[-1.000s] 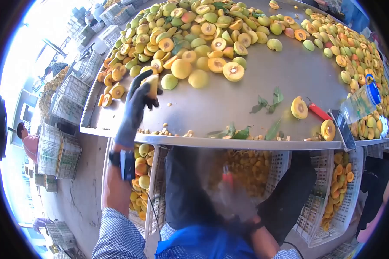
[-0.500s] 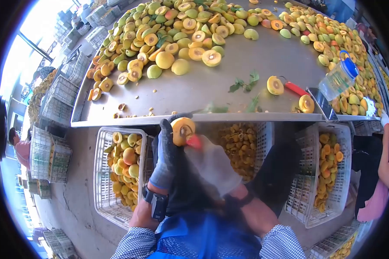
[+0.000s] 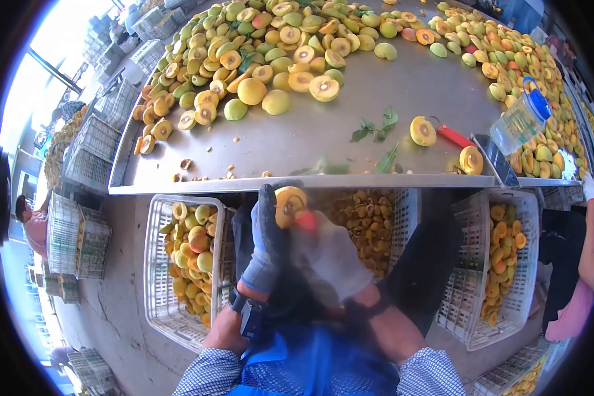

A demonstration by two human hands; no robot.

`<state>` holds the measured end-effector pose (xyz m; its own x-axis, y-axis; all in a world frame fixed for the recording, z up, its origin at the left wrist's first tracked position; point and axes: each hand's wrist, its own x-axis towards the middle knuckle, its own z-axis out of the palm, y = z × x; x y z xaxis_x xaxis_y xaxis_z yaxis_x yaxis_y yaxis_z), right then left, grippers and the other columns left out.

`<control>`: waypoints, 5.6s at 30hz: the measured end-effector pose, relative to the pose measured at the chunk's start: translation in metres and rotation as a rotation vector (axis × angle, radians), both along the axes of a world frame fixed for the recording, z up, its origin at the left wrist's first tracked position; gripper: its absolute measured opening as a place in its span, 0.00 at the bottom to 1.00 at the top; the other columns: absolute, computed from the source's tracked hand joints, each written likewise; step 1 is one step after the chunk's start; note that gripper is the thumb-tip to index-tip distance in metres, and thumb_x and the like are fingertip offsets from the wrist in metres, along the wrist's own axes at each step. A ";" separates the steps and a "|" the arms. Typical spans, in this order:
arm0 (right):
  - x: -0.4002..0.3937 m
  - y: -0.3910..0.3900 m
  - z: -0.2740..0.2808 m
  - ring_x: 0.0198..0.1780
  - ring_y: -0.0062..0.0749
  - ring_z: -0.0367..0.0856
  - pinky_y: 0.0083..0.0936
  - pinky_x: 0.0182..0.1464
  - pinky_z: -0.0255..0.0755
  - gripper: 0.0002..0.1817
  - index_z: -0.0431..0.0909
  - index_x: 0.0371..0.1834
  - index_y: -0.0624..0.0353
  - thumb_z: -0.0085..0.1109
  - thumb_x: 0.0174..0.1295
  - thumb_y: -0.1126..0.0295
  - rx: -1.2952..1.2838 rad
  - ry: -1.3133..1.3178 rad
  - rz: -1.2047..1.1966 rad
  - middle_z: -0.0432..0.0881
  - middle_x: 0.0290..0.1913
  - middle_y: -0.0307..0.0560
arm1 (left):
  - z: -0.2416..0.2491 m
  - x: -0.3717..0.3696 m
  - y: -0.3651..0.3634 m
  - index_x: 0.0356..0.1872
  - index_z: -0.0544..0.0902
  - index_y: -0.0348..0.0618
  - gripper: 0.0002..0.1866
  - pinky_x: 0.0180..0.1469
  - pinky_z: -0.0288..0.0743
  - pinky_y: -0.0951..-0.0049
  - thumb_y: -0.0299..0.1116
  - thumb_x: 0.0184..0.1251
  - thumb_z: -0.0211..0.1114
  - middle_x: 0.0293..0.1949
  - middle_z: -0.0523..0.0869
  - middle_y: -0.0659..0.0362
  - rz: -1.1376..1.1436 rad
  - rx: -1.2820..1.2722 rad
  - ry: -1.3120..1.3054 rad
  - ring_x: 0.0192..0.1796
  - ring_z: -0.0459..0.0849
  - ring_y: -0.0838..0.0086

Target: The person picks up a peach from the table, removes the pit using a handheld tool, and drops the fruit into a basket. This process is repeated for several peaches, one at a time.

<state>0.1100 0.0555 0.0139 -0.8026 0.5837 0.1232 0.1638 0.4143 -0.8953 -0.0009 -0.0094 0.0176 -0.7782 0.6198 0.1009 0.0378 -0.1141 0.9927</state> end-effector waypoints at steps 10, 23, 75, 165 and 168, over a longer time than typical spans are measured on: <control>0.005 -0.011 -0.004 0.24 0.35 0.80 0.30 0.28 0.71 0.13 0.75 0.40 0.63 0.52 0.68 0.63 -0.401 -0.005 0.059 0.80 0.24 0.45 | 0.011 -0.017 -0.002 0.43 0.82 0.35 0.17 0.40 0.75 0.78 0.43 0.72 0.58 0.35 0.84 0.60 -0.242 -0.296 -0.227 0.36 0.79 0.80; 0.022 -0.028 -0.030 0.22 0.12 0.63 0.19 0.22 0.57 0.22 0.73 0.30 0.55 0.48 0.72 0.48 -0.202 0.018 0.186 0.69 0.20 0.29 | 0.000 -0.001 -0.025 0.43 0.81 0.36 0.14 0.44 0.76 0.75 0.36 0.64 0.68 0.32 0.83 0.59 -0.222 -0.134 0.016 0.37 0.77 0.83; 0.058 -0.026 -0.033 0.13 0.18 0.54 0.20 0.19 0.50 0.25 0.70 0.31 0.52 0.50 0.66 0.39 -1.538 0.172 0.417 0.58 0.14 0.29 | -0.005 -0.020 -0.063 0.48 0.78 0.40 0.29 0.46 0.75 0.75 0.59 0.71 0.51 0.41 0.82 0.59 -0.280 0.069 -0.393 0.45 0.79 0.76; 0.013 -0.026 0.011 0.14 0.14 0.57 0.17 0.16 0.50 0.20 0.68 0.31 0.51 0.46 0.72 0.47 -1.303 -0.051 0.226 0.61 0.17 0.28 | 0.009 -0.045 0.001 0.39 0.82 0.32 0.11 0.44 0.75 0.76 0.31 0.65 0.62 0.34 0.84 0.59 -0.744 -0.155 -0.148 0.38 0.79 0.79; 0.016 -0.026 0.004 0.13 0.16 0.55 0.19 0.17 0.50 0.22 0.68 0.31 0.52 0.44 0.72 0.45 -1.425 0.080 0.380 0.60 0.16 0.29 | 0.000 -0.035 0.001 0.39 0.82 0.32 0.12 0.44 0.76 0.74 0.34 0.64 0.64 0.35 0.85 0.58 -0.658 -0.022 -0.182 0.38 0.80 0.78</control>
<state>0.1264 0.0298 0.0180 -0.9506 0.0088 -0.3103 0.1806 -0.7974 -0.5757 -0.0357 -0.0081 0.0172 -0.2419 0.9702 -0.0140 -0.2004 -0.0358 0.9791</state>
